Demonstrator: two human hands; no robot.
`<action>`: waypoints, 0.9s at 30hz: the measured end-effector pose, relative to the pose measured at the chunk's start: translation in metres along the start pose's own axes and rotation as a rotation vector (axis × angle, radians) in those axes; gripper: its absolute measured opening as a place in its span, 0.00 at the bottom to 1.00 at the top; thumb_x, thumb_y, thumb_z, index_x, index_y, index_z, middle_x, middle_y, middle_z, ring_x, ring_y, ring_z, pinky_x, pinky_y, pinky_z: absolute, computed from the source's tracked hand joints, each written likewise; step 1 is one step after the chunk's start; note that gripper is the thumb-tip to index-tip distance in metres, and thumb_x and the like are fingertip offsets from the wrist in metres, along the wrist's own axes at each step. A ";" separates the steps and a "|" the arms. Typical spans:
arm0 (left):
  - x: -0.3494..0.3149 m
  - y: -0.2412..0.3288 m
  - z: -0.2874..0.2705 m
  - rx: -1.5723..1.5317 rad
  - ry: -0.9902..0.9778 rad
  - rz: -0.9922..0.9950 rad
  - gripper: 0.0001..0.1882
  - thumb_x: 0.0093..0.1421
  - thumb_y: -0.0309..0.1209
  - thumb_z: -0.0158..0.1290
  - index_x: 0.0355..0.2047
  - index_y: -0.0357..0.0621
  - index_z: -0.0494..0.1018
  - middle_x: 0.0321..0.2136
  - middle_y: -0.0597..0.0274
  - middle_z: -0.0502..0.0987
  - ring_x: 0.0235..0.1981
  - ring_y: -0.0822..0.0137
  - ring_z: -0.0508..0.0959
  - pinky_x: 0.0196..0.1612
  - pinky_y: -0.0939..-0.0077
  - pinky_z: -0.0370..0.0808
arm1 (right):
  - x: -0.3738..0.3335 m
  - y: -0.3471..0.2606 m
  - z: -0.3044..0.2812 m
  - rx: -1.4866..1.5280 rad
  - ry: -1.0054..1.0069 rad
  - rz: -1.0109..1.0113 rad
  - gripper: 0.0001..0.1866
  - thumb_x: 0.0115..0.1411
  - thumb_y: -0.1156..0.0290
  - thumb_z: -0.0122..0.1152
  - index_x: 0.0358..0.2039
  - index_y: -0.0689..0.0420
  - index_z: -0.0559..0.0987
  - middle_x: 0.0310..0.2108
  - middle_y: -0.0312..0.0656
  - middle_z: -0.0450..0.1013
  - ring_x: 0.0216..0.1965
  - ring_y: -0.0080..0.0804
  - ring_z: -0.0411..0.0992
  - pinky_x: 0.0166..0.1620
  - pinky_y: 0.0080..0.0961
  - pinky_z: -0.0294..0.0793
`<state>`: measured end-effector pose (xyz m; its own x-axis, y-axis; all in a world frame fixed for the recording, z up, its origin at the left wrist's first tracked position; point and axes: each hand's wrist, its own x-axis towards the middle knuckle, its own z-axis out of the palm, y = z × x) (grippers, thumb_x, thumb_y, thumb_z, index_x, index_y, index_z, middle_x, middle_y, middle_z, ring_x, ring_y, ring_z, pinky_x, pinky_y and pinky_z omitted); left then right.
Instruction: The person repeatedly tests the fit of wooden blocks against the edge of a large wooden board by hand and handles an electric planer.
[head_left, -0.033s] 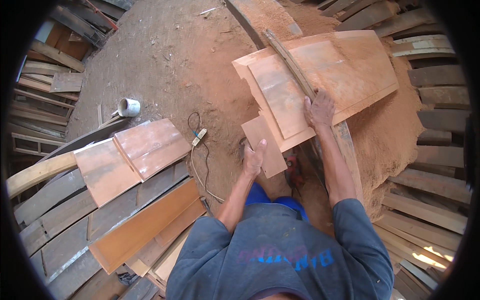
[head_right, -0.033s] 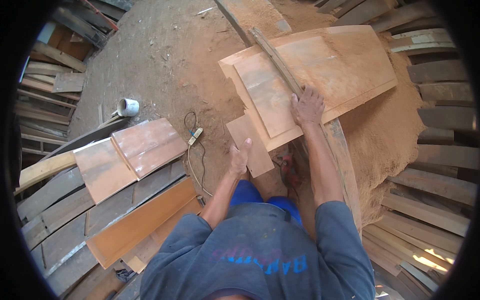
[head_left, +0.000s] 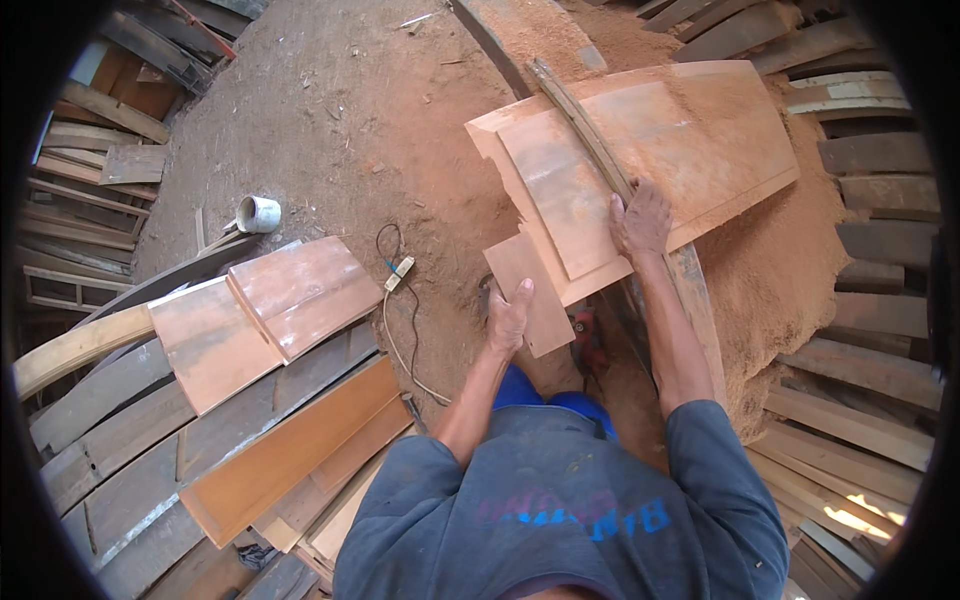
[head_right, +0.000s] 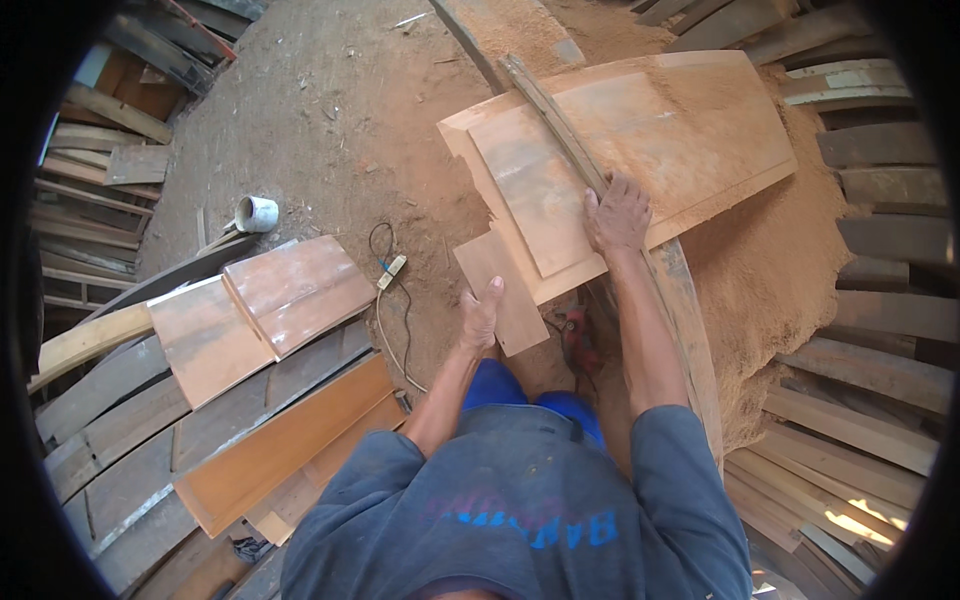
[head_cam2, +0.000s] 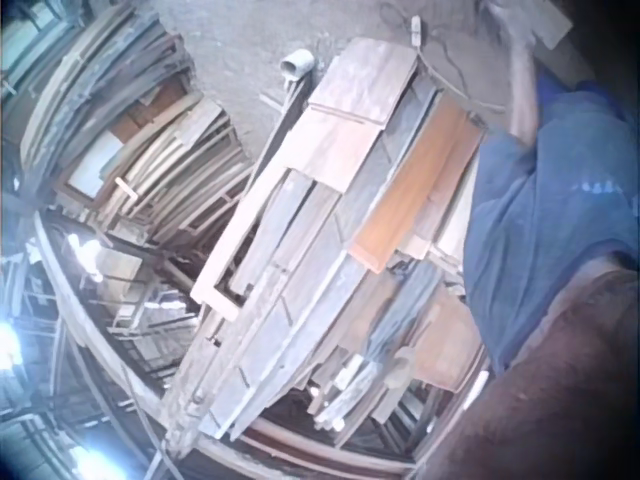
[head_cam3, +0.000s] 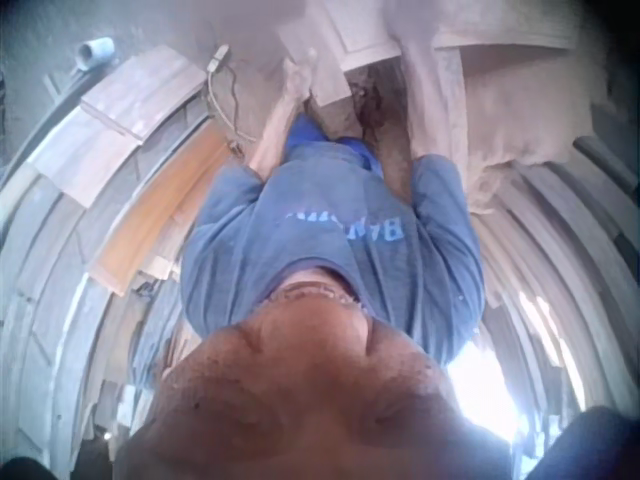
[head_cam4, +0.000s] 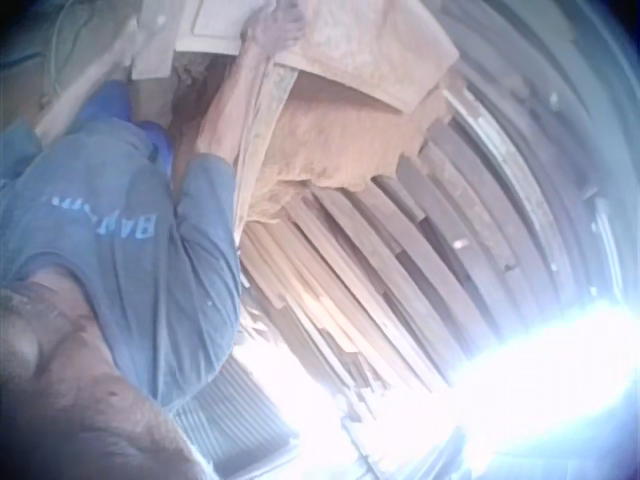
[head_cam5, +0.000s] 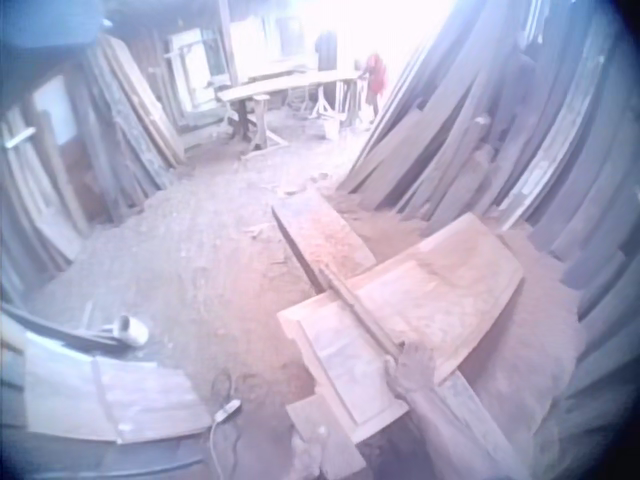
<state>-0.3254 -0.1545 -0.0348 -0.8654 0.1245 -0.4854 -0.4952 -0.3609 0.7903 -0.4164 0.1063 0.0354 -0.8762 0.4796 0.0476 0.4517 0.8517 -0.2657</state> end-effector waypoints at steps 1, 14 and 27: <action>0.002 0.003 0.001 -0.004 -0.006 0.006 0.28 0.66 0.34 0.61 0.61 0.33 0.65 0.54 0.54 0.75 0.53 0.65 0.76 0.57 0.68 0.74 | -0.001 0.001 0.002 0.001 -0.004 -0.001 0.30 0.62 0.55 0.63 0.61 0.53 0.68 0.57 0.48 0.68 0.60 0.51 0.64 0.62 0.51 0.64; 0.095 0.073 0.002 -0.033 0.042 0.037 0.31 0.64 0.39 0.64 0.59 0.30 0.69 0.51 0.54 0.78 0.50 0.66 0.78 0.53 0.68 0.76 | 0.004 -0.002 0.001 0.001 -0.026 -0.020 0.28 0.61 0.57 0.64 0.57 0.55 0.69 0.56 0.50 0.67 0.60 0.52 0.63 0.63 0.50 0.60; 0.240 0.157 -0.010 -0.041 0.040 0.090 0.30 0.63 0.38 0.65 0.59 0.35 0.70 0.49 0.55 0.78 0.48 0.64 0.79 0.53 0.66 0.77 | -0.001 0.010 0.010 -0.042 -0.053 -0.035 0.29 0.60 0.57 0.63 0.56 0.57 0.68 0.56 0.52 0.65 0.61 0.53 0.62 0.63 0.51 0.59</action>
<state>-0.6097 -0.1903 -0.0308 -0.9022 0.0532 -0.4280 -0.4110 -0.4070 0.8158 -0.4122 0.1124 0.0233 -0.8987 0.4385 0.0046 0.4264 0.8764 -0.2240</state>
